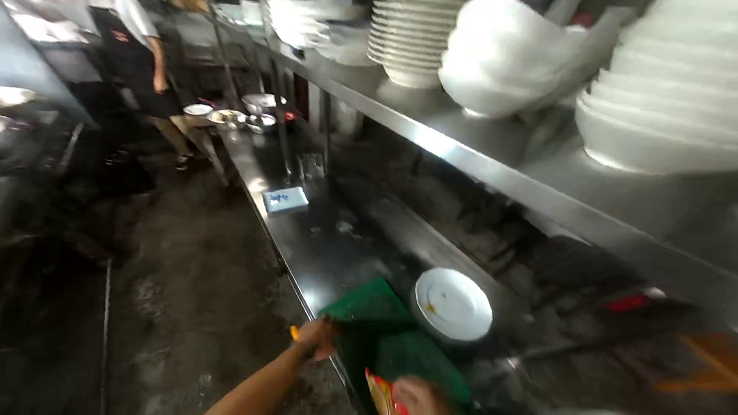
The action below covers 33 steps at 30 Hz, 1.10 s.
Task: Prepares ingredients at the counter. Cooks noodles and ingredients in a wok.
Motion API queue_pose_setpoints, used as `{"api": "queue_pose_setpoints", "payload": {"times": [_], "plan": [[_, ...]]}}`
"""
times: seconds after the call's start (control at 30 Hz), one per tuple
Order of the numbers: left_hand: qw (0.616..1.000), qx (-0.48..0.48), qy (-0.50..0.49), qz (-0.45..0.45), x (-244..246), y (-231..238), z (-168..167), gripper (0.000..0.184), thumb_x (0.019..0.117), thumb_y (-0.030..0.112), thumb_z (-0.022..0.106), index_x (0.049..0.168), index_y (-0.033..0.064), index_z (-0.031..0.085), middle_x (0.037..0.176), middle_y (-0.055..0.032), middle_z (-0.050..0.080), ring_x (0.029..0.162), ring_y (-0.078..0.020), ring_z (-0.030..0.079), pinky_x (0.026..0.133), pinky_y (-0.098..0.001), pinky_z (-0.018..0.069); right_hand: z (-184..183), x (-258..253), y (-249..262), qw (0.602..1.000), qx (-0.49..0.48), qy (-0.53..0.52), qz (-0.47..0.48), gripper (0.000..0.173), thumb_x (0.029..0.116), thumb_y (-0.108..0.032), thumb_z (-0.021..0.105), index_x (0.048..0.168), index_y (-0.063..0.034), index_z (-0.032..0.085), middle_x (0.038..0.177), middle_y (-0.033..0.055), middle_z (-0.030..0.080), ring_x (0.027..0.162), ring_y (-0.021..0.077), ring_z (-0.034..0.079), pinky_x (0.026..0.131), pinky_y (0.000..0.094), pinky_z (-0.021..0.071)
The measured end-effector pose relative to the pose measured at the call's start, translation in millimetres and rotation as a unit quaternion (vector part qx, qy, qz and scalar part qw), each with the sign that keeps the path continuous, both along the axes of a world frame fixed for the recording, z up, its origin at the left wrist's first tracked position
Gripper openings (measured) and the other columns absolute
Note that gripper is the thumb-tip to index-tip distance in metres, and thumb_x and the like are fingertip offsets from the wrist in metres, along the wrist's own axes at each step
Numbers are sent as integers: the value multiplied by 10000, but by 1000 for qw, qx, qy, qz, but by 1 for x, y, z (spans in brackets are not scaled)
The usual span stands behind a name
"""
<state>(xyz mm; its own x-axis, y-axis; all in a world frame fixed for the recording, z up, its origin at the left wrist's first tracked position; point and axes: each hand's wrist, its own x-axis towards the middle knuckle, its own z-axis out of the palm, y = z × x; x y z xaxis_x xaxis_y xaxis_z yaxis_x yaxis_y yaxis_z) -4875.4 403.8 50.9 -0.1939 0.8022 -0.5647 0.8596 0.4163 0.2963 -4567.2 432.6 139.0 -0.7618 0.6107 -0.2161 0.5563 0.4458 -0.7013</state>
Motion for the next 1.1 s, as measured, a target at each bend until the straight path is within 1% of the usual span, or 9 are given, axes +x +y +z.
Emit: {"api": "queue_pose_setpoints", "payload": {"times": [0.07,0.13,0.17,0.23,0.33,0.47,0.63,0.77,1.1], "plan": [[991,16,-30,127,-7,-39,15,472,944,376,622,1358,149,631,1301,-175,673,1185,-405,654,967,-672,518,-8,-13,6,994,-14,46,-94,250,1039,-213,549,1098,-79,752,1019,72,744,957,177,715,902,409,589],[975,60,-41,210,-6,-75,19,454,1006,417,545,1304,87,637,1163,-198,710,1102,-387,691,942,-628,544,-32,-21,16,973,-24,99,-207,263,1047,-234,558,1122,-68,748,1020,69,751,960,153,716,910,392,589],[969,70,-48,234,0,-89,24,493,1031,442,525,1332,60,605,1133,-213,708,1076,-393,696,932,-615,548,-54,-24,24,961,-31,113,-252,268,1049,-237,564,1134,-60,746,1027,76,750,957,154,715,911,393,588],[964,70,-80,243,26,-113,33,545,1053,467,511,1408,54,517,1085,-221,700,1015,-394,701,899,-592,558,-108,-24,36,948,-62,62,-304,293,1058,-265,552,1170,-65,735,1050,94,746,907,180,727,858,407,608],[974,15,-116,195,77,-134,32,537,1058,481,508,1435,98,506,1090,-213,706,1019,-394,705,904,-600,557,-160,-16,36,944,-71,-40,-319,308,1061,-281,534,1179,-69,726,1089,134,740,970,256,729,911,483,588],[986,-56,-98,124,127,-136,13,464,1062,511,464,1341,162,585,1087,-181,724,1044,-396,707,893,-629,555,-145,-12,33,943,-48,-105,-312,280,1056,-251,539,1214,-85,700,1105,135,735,1004,272,725,921,492,583],[993,-79,-54,63,144,-113,12,459,1088,477,395,1365,148,556,1140,-182,716,1095,-397,698,908,-619,556,-120,-16,27,939,-5,-193,-284,266,1058,-240,524,1160,-62,692,1081,162,729,1064,323,704,930,519,553],[995,-86,-44,37,147,-97,16,459,1096,447,379,1377,122,540,1176,-204,701,1127,-415,684,921,-619,550,-119,-18,31,939,0,-229,-257,282,1036,-190,531,1245,-69,676,1127,175,728,1087,337,703,940,528,554],[990,-126,-25,60,166,-95,15,412,1113,320,366,1465,117,432,1201,-214,695,1104,-434,694,888,-623,566,-124,-23,35,937,9,-238,-258,233,1015,-174,582,1177,-54,697,1109,192,724,1074,363,699,922,545,555]]}}
